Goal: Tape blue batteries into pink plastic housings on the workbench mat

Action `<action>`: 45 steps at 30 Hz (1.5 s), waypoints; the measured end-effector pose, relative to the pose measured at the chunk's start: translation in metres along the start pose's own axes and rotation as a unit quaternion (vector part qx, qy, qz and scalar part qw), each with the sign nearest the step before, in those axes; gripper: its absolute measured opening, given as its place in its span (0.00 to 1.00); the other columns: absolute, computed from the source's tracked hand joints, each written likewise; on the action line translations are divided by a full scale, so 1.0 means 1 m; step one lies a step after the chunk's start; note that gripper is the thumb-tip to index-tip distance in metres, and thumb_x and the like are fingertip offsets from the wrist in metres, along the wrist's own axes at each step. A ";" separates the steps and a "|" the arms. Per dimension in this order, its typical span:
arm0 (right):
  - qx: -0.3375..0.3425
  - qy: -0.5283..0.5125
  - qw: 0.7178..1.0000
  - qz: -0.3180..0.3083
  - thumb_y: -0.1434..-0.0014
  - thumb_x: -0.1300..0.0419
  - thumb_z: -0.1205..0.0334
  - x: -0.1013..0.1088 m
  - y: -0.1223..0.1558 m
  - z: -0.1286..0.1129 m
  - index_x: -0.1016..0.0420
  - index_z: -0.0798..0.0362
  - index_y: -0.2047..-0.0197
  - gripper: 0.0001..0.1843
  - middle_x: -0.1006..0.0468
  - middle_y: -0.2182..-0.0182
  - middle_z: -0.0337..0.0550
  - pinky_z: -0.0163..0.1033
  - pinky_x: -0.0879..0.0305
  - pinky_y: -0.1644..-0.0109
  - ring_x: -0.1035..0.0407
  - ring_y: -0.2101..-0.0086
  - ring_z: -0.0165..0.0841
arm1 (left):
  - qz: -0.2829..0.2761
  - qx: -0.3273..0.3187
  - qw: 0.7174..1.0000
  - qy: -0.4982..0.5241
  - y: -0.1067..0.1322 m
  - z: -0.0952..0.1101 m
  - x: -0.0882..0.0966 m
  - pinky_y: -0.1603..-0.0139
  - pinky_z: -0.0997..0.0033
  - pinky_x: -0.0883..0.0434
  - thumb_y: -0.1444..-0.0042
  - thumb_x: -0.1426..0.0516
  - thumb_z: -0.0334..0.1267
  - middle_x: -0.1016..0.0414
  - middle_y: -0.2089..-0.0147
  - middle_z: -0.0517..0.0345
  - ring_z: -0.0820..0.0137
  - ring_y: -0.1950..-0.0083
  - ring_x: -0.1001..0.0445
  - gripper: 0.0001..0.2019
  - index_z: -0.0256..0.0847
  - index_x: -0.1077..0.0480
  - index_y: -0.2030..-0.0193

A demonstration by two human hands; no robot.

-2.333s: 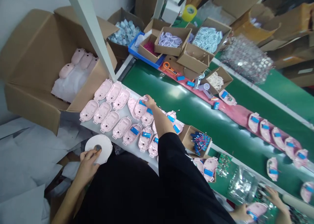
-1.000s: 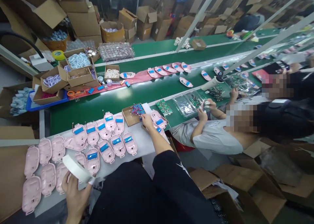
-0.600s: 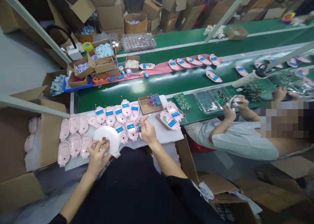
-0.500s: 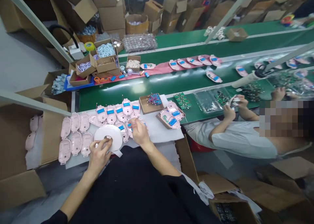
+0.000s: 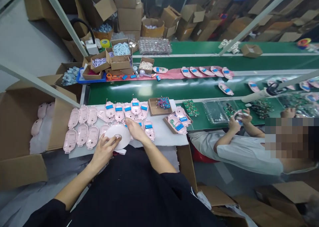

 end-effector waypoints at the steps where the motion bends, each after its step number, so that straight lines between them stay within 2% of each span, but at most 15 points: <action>1: 0.004 -0.044 0.998 -0.040 0.30 0.42 0.38 0.004 0.002 0.006 0.22 0.47 0.37 0.28 0.18 0.44 0.47 0.52 0.35 0.31 0.27 0.38 0.44 | -0.005 0.001 1.000 0.000 0.002 -0.003 0.001 0.23 0.47 0.44 0.37 0.46 0.24 0.22 0.40 0.53 0.58 0.48 0.30 0.30 0.49 0.30 0.31; 5: 0.000 -0.129 0.977 -0.171 0.42 0.28 0.52 0.018 0.007 0.022 0.26 0.47 0.32 0.35 0.18 0.45 0.45 0.53 0.32 0.32 0.25 0.42 0.42 | -0.030 -0.002 1.000 -0.010 0.006 -0.011 0.005 0.23 0.45 0.45 0.37 0.47 0.23 0.22 0.40 0.53 0.59 0.48 0.30 0.29 0.49 0.29 0.32; 7: -0.020 -0.146 0.975 -0.169 0.44 0.27 0.56 0.014 0.008 0.026 0.25 0.48 0.33 0.36 0.16 0.49 0.44 0.54 0.30 0.34 0.22 0.46 0.41 | -0.050 -0.006 0.999 -0.015 0.006 -0.014 0.007 0.25 0.44 0.44 0.37 0.48 0.23 0.22 0.41 0.53 0.58 0.47 0.30 0.29 0.49 0.28 0.33; 11: -0.059 -0.227 0.968 -0.084 0.51 0.23 0.59 -0.006 0.015 0.035 0.24 0.46 0.33 0.41 0.16 0.49 0.46 0.53 0.25 0.39 0.21 0.48 0.42 | -0.088 -0.001 0.996 -0.019 0.005 -0.018 0.017 0.33 0.45 0.37 0.37 0.48 0.23 0.22 0.44 0.51 0.57 0.48 0.29 0.27 0.50 0.27 0.35; 14: -0.091 -0.255 0.961 -0.059 0.58 0.19 0.60 -0.016 0.020 0.044 0.23 0.46 0.34 0.46 0.17 0.50 0.46 0.51 0.22 0.43 0.20 0.52 0.41 | -0.110 -0.002 0.994 -0.022 0.006 -0.017 0.022 0.38 0.47 0.35 0.36 0.49 0.24 0.22 0.45 0.49 0.57 0.49 0.29 0.25 0.48 0.26 0.37; 17: -0.117 -0.222 0.963 -0.099 0.61 0.18 0.63 -0.013 0.014 0.044 0.20 0.49 0.37 0.46 0.16 0.54 0.44 0.49 0.21 0.45 0.20 0.55 0.39 | -0.132 -0.001 0.991 0.004 0.007 -0.015 0.024 0.40 0.45 0.34 0.35 0.47 0.25 0.23 0.45 0.48 0.56 0.48 0.29 0.22 0.47 0.25 0.39; 21: -0.139 -0.200 0.952 -0.185 0.63 0.17 0.64 -0.014 0.002 0.034 0.19 0.50 0.39 0.45 0.16 0.58 0.43 0.46 0.20 0.49 0.20 0.56 0.40 | -0.137 0.009 0.990 0.020 0.012 -0.016 0.028 0.35 0.42 0.38 0.36 0.47 0.25 0.25 0.42 0.48 0.57 0.47 0.29 0.25 0.47 0.29 0.34; 22: -0.134 -0.211 0.955 -0.162 0.63 0.17 0.63 -0.020 0.002 0.033 0.19 0.50 0.39 0.45 0.16 0.57 0.43 0.45 0.20 0.50 0.20 0.55 0.40 | -0.135 0.018 0.991 0.013 0.014 -0.017 0.028 0.34 0.41 0.38 0.36 0.47 0.24 0.25 0.41 0.47 0.56 0.46 0.30 0.26 0.47 0.30 0.33; 24: -0.110 -0.259 0.958 -0.055 0.59 0.19 0.57 -0.038 0.006 0.033 0.22 0.48 0.38 0.44 0.17 0.53 0.45 0.44 0.20 0.50 0.21 0.54 0.40 | -0.130 0.056 0.990 0.005 0.020 -0.017 0.026 0.37 0.41 0.38 0.37 0.45 0.26 0.25 0.38 0.47 0.55 0.46 0.30 0.27 0.47 0.30 0.32; 27: -0.084 -0.327 0.936 0.098 0.51 0.24 0.49 -0.071 0.010 0.040 0.28 0.45 0.36 0.40 0.18 0.51 0.45 0.43 0.20 0.51 0.21 0.55 0.37 | -0.129 0.127 0.983 0.024 0.030 -0.019 0.021 0.43 0.45 0.36 0.41 0.37 0.31 0.26 0.37 0.46 0.54 0.47 0.30 0.30 0.49 0.30 0.32; 31: -0.067 -0.356 0.922 0.134 0.50 0.25 0.47 -0.109 -0.017 0.042 0.33 0.45 0.44 0.35 0.19 0.63 0.39 0.42 0.19 0.57 0.21 0.64 0.34 | -0.134 0.175 0.975 0.034 0.049 -0.036 0.022 0.46 0.46 0.37 0.43 0.35 0.37 0.26 0.35 0.45 0.52 0.46 0.32 0.32 0.49 0.32 0.30; 35: -0.058 -0.373 0.919 0.112 0.48 0.26 0.46 -0.143 -0.061 0.038 0.35 0.44 0.49 0.30 0.22 0.67 0.34 0.41 0.20 0.57 0.23 0.66 0.32 | -0.126 0.244 0.961 0.016 0.085 -0.050 0.030 0.48 0.46 0.39 0.40 0.38 0.37 0.23 0.39 0.45 0.51 0.47 0.34 0.29 0.49 0.30 0.31; 40: -0.005 -0.293 0.944 0.154 0.34 0.40 0.40 -0.162 -0.119 0.057 0.36 0.45 0.42 0.24 0.20 0.57 0.42 0.46 0.21 0.50 0.21 0.56 0.34 | -0.158 0.281 0.945 0.052 0.165 -0.049 0.021 0.46 0.48 0.39 0.43 0.40 0.33 0.21 0.45 0.48 0.53 0.48 0.33 0.27 0.52 0.25 0.36; 43: -0.012 -0.130 0.990 0.048 0.36 0.37 0.44 -0.175 -0.137 0.081 0.30 0.49 0.43 0.25 0.18 0.55 0.45 0.47 0.23 0.47 0.21 0.55 0.37 | -0.125 0.415 0.901 0.036 0.228 -0.060 0.012 0.49 0.52 0.38 0.45 0.39 0.38 0.22 0.47 0.48 0.53 0.50 0.34 0.22 0.49 0.20 0.43; 45: -0.023 0.038 0.997 -0.057 0.38 0.34 0.50 -0.190 -0.139 0.097 0.25 0.50 0.46 0.20 0.16 0.55 0.46 0.46 0.26 0.43 0.22 0.53 0.39 | -0.085 0.490 0.868 0.017 0.263 -0.067 0.006 0.48 0.53 0.38 0.45 0.39 0.41 0.22 0.49 0.48 0.54 0.51 0.34 0.19 0.47 0.19 0.46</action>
Point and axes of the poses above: each hand's wrist, its own y-axis away from the middle knuckle, its own x-axis out of the back of the hand, z = x × y, the point moved 1 cm from there along -y, towards the middle knuckle
